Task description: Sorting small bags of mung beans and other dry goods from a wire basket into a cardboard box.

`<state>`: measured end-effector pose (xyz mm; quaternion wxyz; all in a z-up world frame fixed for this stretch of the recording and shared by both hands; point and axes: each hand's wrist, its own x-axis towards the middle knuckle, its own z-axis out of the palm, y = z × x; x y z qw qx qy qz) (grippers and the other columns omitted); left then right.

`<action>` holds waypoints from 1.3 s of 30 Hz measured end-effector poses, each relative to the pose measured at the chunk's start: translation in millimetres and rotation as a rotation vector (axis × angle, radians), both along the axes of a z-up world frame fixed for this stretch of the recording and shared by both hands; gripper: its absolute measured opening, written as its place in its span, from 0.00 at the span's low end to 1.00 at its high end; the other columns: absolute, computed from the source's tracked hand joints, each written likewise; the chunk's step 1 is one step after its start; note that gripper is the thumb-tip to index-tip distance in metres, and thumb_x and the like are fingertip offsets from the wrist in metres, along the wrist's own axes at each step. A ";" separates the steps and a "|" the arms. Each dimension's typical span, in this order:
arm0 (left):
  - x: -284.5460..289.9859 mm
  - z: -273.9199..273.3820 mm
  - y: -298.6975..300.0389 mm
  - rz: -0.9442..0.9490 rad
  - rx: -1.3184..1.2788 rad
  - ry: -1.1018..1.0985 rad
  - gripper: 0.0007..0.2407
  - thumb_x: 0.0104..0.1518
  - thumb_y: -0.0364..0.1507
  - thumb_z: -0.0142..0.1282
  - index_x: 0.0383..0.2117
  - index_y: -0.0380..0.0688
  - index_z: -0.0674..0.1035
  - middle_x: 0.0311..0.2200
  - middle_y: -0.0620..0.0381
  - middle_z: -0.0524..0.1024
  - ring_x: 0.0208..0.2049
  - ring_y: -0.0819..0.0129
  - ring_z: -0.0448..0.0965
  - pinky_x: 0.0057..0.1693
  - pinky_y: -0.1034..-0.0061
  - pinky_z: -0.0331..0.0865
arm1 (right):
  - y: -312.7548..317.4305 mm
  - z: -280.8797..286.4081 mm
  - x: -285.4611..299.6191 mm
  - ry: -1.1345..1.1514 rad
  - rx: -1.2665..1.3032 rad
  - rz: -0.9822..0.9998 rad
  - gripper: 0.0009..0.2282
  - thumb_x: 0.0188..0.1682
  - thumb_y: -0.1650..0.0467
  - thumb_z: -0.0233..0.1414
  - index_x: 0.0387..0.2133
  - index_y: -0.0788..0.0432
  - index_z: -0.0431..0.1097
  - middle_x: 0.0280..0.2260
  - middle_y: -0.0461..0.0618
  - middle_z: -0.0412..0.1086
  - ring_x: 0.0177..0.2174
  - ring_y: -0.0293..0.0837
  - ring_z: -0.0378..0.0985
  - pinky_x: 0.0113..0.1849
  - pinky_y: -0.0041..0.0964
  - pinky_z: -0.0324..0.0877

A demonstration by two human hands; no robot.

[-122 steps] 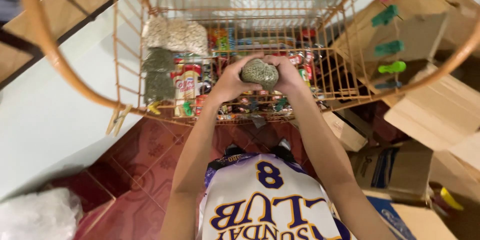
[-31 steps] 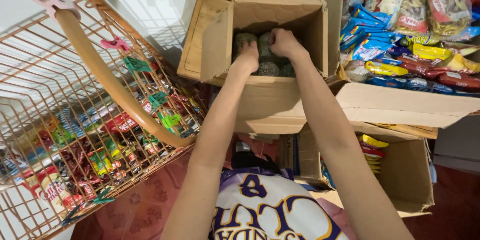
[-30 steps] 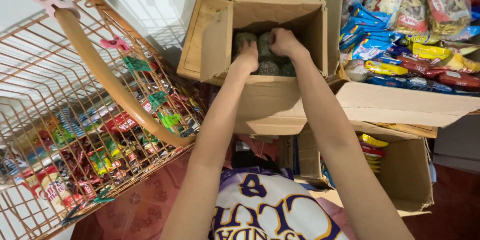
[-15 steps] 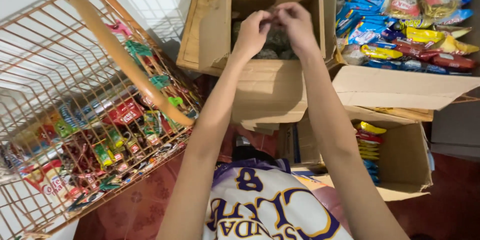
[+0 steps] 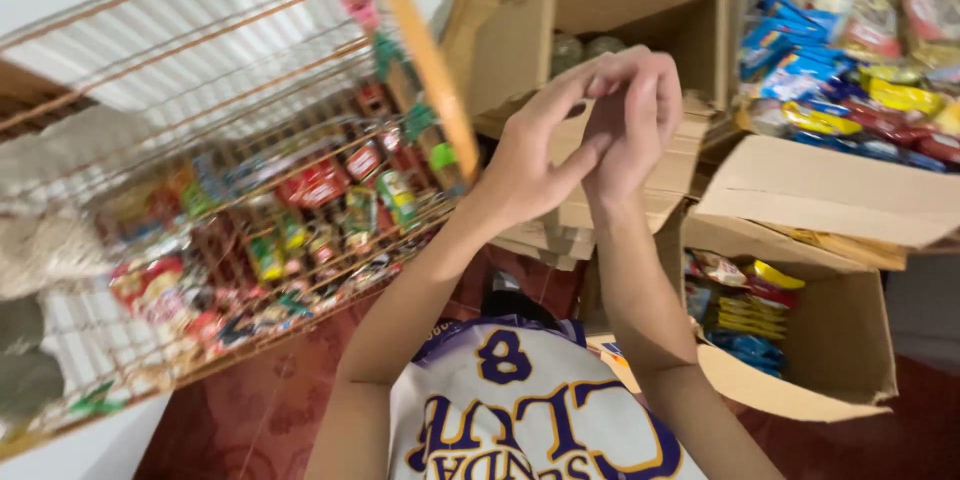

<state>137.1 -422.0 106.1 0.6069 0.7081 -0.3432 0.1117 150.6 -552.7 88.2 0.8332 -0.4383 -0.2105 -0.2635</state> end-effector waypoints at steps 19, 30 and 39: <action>-114.1 -63.1 323.6 0.357 -0.082 0.177 0.17 0.62 0.20 0.62 0.58 0.38 0.76 0.61 0.49 0.75 0.60 0.64 0.77 0.67 0.69 0.69 | 288.8 -35.3 -61.9 -0.077 -0.515 0.369 0.09 0.63 0.70 0.50 0.36 0.65 0.70 0.37 0.50 0.71 0.37 0.40 0.73 0.42 0.35 0.69; -171.5 -129.3 534.8 1.173 0.575 0.060 0.15 0.60 0.19 0.60 0.54 0.39 0.80 0.59 0.46 0.76 0.62 0.49 0.74 0.69 0.62 0.66 | 442.9 -75.7 -94.2 -0.019 -1.262 0.653 0.12 0.56 0.65 0.52 0.40 0.63 0.74 0.36 0.51 0.75 0.28 0.42 0.76 0.32 0.38 0.72; -196.2 -160.0 589.8 1.349 0.931 0.381 0.38 0.44 0.36 0.69 0.64 0.39 0.63 0.67 0.34 0.55 0.68 0.41 0.49 0.68 0.48 0.47 | 530.8 -105.7 -131.5 -0.154 -1.356 0.738 0.11 0.54 0.66 0.55 0.39 0.64 0.74 0.34 0.54 0.77 0.34 0.45 0.81 0.39 0.42 0.75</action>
